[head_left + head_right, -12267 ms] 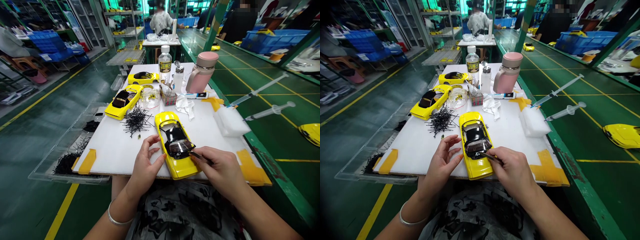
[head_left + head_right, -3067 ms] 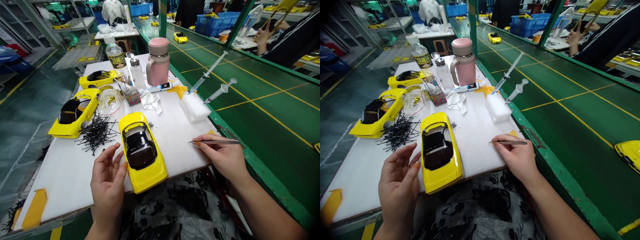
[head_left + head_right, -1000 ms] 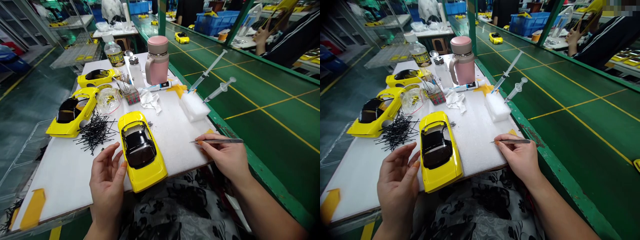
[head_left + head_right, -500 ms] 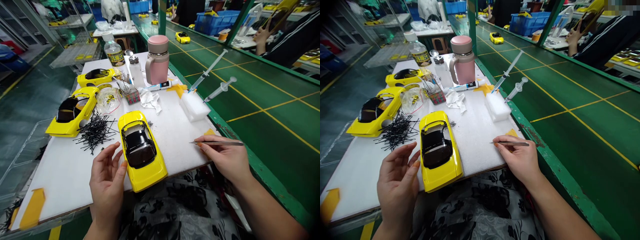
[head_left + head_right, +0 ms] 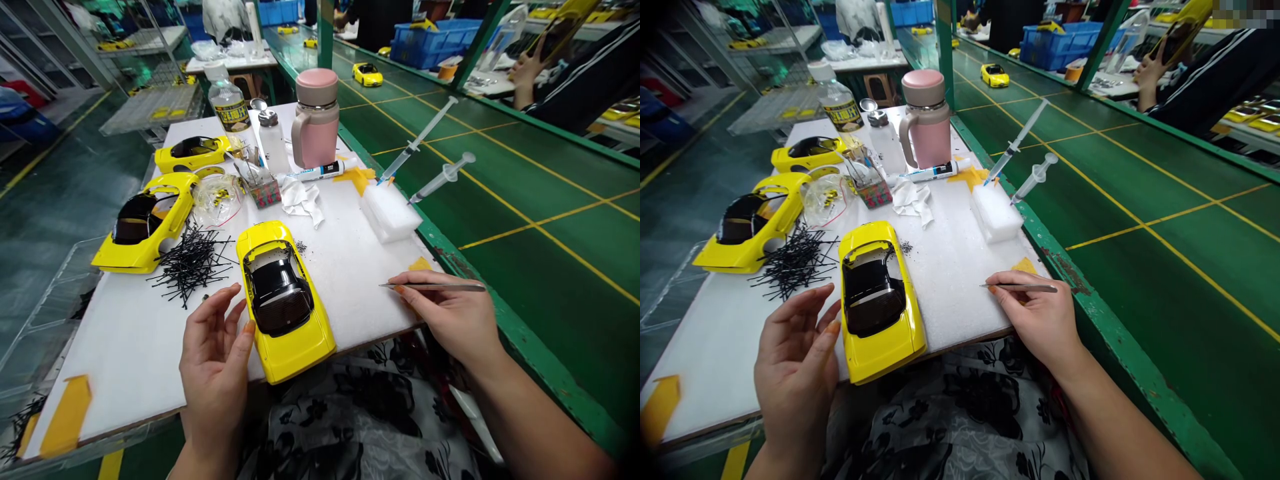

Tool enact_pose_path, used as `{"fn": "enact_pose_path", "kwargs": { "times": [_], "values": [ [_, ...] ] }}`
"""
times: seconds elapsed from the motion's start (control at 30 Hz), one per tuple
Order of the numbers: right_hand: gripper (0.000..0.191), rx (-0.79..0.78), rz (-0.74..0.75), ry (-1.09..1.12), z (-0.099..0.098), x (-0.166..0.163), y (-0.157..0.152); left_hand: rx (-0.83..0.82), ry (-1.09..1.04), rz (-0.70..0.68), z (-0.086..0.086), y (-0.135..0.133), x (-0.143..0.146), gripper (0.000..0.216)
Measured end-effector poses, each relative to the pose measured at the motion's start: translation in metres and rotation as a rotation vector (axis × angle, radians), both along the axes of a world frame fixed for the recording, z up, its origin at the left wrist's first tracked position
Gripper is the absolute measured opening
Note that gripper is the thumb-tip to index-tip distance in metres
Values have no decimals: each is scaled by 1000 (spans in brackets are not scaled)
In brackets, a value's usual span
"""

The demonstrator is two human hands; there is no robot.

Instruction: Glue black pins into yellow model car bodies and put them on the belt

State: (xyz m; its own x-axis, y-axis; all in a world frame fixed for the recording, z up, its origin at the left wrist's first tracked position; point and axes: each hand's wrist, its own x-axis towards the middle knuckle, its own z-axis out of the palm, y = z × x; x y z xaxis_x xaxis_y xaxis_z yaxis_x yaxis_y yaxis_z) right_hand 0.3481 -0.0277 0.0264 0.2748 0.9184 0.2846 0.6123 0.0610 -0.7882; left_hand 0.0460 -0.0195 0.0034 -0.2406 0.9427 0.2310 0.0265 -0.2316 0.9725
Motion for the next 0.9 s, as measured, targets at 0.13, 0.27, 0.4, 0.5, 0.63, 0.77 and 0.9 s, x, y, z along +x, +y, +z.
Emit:
{"fn": "enact_pose_path", "kwargs": {
  "times": [0.13,0.27,0.4,0.5,0.63,0.77,0.9],
  "values": [
    [13,5,3,-8,0,0,0,1,-2,1,0,0,0,43],
    [12,12,5,-8,-1,0,0,8,-3,-5,-1,0,0,43],
    [12,23,11,-8,-2,0,1,15,-8,-5,-1,0,-1,43],
    [11,39,23,-2,-3,0,1,13,-7,-4,-1,0,-1,43],
    [11,69,68,-8,-3,1,1,14,-10,-10,-1,1,-1,43],
    [15,172,203,-92,4,0,-1,25,-16,-14,-1,1,0,43],
    [20,314,446,-169,11,-12,3,42,-22,-13,-2,0,0,42]
  ]
}}
